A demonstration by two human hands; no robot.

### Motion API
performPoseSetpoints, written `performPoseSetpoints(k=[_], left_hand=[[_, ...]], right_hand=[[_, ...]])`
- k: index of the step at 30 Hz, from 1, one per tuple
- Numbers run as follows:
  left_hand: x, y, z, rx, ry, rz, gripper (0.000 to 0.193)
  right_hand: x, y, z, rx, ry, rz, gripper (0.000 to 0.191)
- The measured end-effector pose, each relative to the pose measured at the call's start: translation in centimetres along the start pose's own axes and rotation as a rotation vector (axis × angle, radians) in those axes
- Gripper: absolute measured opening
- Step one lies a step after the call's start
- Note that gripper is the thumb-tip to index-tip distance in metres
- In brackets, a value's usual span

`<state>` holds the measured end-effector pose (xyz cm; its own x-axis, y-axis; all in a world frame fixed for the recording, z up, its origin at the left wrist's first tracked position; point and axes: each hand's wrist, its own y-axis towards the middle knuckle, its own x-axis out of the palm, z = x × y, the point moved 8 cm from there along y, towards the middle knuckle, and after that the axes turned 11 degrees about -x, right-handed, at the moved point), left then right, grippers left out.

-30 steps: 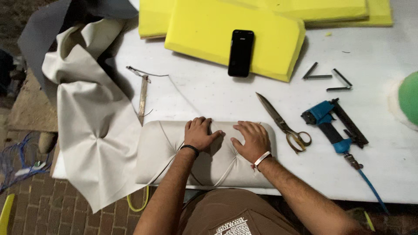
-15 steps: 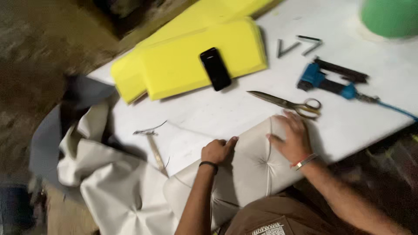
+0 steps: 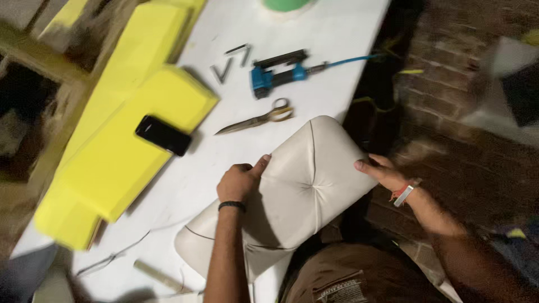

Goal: The person staples white fabric onto a wooden board with a pneumatic staple gun, then flips the cushion to show the finished side. They then place a yellow foam pad on the board, cover it with grey fabric, and use a long needle to pull the fabric taut before stapling it to the board.

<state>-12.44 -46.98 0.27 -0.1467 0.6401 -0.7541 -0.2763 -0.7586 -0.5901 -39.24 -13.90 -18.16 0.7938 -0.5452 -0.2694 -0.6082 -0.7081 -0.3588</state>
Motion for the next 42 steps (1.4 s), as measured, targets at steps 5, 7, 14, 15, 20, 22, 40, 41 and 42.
performPoseSetpoints(k=[5, 7, 14, 15, 20, 22, 40, 41, 42], left_hand=[[1.9, -4.8, 7.4, 0.125, 0.076, -0.004, 0.084], [3.8, -7.3, 10.9, 0.185, 0.135, -0.007, 0.086], [13.2, -19.2, 25.7, 0.447, 0.370, 0.056, 0.088], [14.7, -21.1, 27.7, 0.478, 0.439, 0.068, 0.093], [24.4, -30.1, 38.3, 0.737, 0.458, 0.112, 0.086], [27.7, -33.6, 41.4, 0.866, 0.371, 0.146, 0.075], [49.5, -39.4, 57.5, 1.170, 0.011, -0.591, 0.034], [50.1, -39.5, 59.6, 1.250, -0.030, -0.593, 0.032], [50.7, -39.7, 61.4, 1.326, -0.074, -0.596, 0.031]], right_hand=[[-4.3, -6.4, 3.9, -0.018, 0.158, -0.047, 0.103], [-7.4, -9.8, 6.2, 0.018, 0.283, 0.057, 0.109], [-18.6, -21.6, 16.5, 0.079, 0.387, 0.127, 0.112], [-20.4, -23.3, 18.6, 0.088, 0.379, 0.177, 0.110], [-28.2, -32.1, 29.1, 0.119, 0.296, 0.396, 0.100], [-30.7, -35.6, 31.4, 0.109, 0.189, 0.514, 0.096], [-50.4, -54.3, 31.8, -0.358, 0.577, 1.759, 0.069], [-52.1, -55.3, 29.6, -0.261, 0.229, 1.773, 0.073], [-53.1, -56.7, 27.3, -0.151, -0.115, 1.752, 0.079]])
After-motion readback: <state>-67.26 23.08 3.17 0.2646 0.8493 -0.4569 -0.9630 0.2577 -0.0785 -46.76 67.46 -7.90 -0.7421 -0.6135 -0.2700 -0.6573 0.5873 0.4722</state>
